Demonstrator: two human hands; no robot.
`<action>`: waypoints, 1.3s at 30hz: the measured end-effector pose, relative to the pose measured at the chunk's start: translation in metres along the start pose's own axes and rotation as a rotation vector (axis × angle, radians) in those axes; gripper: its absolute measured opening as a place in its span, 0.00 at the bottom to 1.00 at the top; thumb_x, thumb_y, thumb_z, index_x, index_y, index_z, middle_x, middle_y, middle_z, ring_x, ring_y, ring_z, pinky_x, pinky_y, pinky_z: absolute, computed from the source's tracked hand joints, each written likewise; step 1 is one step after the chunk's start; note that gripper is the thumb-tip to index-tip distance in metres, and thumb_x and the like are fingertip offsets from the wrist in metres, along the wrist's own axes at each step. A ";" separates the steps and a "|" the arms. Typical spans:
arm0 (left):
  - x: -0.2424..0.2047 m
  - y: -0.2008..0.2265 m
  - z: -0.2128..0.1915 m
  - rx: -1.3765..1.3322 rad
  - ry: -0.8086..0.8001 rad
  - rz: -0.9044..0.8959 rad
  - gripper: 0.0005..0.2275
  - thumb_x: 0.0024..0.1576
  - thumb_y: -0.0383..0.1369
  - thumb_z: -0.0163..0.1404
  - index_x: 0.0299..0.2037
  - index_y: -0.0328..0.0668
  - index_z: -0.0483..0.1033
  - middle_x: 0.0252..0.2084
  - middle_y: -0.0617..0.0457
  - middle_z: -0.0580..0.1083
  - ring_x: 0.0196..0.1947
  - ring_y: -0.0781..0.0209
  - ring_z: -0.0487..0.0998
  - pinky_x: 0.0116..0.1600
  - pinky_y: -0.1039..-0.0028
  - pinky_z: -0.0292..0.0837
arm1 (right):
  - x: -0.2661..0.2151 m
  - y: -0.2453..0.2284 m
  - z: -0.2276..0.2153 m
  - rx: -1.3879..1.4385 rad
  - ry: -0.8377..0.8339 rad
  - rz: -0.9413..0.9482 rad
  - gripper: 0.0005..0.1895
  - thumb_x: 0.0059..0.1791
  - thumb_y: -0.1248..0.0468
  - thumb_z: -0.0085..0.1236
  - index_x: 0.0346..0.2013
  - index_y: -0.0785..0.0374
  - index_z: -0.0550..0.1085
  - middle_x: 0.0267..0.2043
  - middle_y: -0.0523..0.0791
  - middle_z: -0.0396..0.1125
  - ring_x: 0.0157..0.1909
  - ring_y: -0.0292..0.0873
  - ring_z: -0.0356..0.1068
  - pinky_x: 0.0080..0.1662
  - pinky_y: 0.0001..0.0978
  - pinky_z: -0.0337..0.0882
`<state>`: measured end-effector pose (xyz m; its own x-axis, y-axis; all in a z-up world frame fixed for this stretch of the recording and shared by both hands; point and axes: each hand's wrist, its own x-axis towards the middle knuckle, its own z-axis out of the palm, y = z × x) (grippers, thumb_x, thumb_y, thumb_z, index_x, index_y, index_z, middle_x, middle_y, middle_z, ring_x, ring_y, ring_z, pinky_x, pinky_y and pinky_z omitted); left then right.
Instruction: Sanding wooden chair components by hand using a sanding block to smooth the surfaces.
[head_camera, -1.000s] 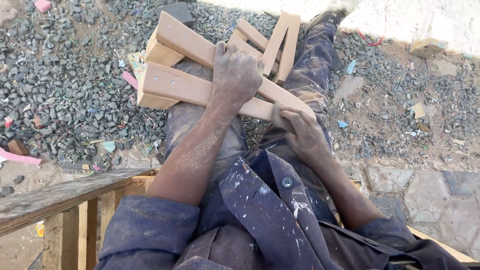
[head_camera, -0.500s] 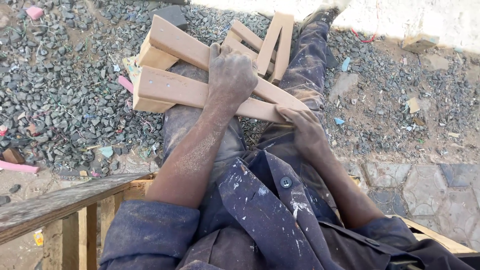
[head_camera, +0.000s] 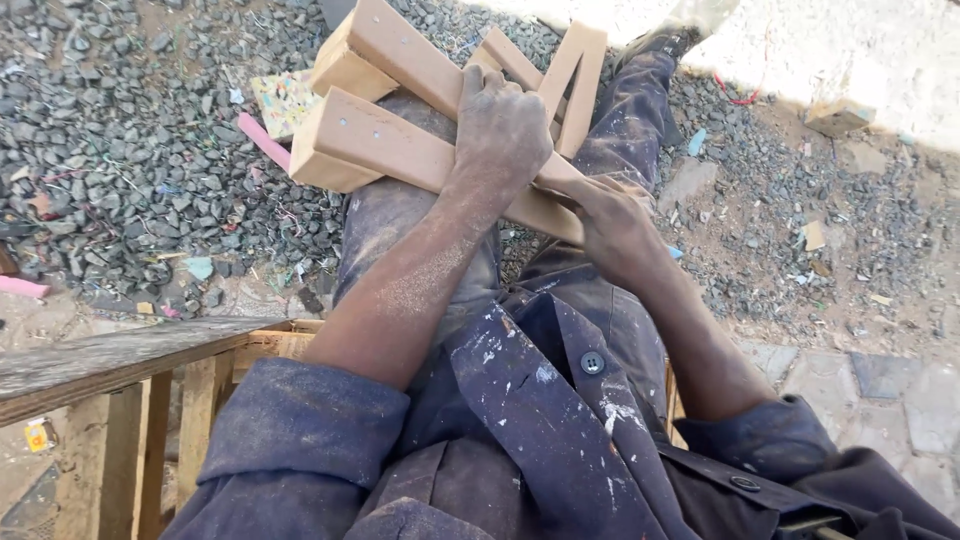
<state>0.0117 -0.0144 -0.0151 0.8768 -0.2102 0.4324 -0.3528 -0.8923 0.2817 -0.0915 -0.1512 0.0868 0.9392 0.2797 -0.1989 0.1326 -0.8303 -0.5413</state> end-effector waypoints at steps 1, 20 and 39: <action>-0.002 0.003 0.000 -0.007 -0.001 -0.002 0.08 0.52 0.31 0.52 0.24 0.40 0.82 0.24 0.43 0.79 0.28 0.52 0.72 0.54 0.58 0.57 | 0.000 0.005 0.000 -0.005 -0.002 0.004 0.23 0.52 0.70 0.39 0.59 0.60 0.74 0.55 0.50 0.72 0.52 0.49 0.71 0.54 0.44 0.69; -0.001 0.002 -0.005 -0.068 -0.058 -0.002 0.11 0.56 0.34 0.50 0.25 0.40 0.82 0.24 0.44 0.79 0.30 0.52 0.72 0.52 0.58 0.57 | 0.008 0.006 -0.005 -0.117 -0.096 0.068 0.23 0.50 0.74 0.39 0.56 0.59 0.74 0.50 0.49 0.73 0.48 0.48 0.73 0.51 0.44 0.73; -0.007 -0.007 -0.031 -0.133 -0.036 0.054 0.13 0.58 0.34 0.49 0.24 0.38 0.81 0.23 0.43 0.77 0.29 0.51 0.70 0.52 0.59 0.58 | -0.028 0.035 -0.034 -0.066 -0.030 0.415 0.26 0.50 0.72 0.38 0.63 0.58 0.69 0.59 0.53 0.69 0.52 0.53 0.70 0.54 0.47 0.70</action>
<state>-0.0022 0.0060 0.0068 0.8658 -0.2726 0.4196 -0.4377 -0.8190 0.3709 -0.1022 -0.2045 0.1006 0.9078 -0.0722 -0.4131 -0.2343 -0.9043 -0.3568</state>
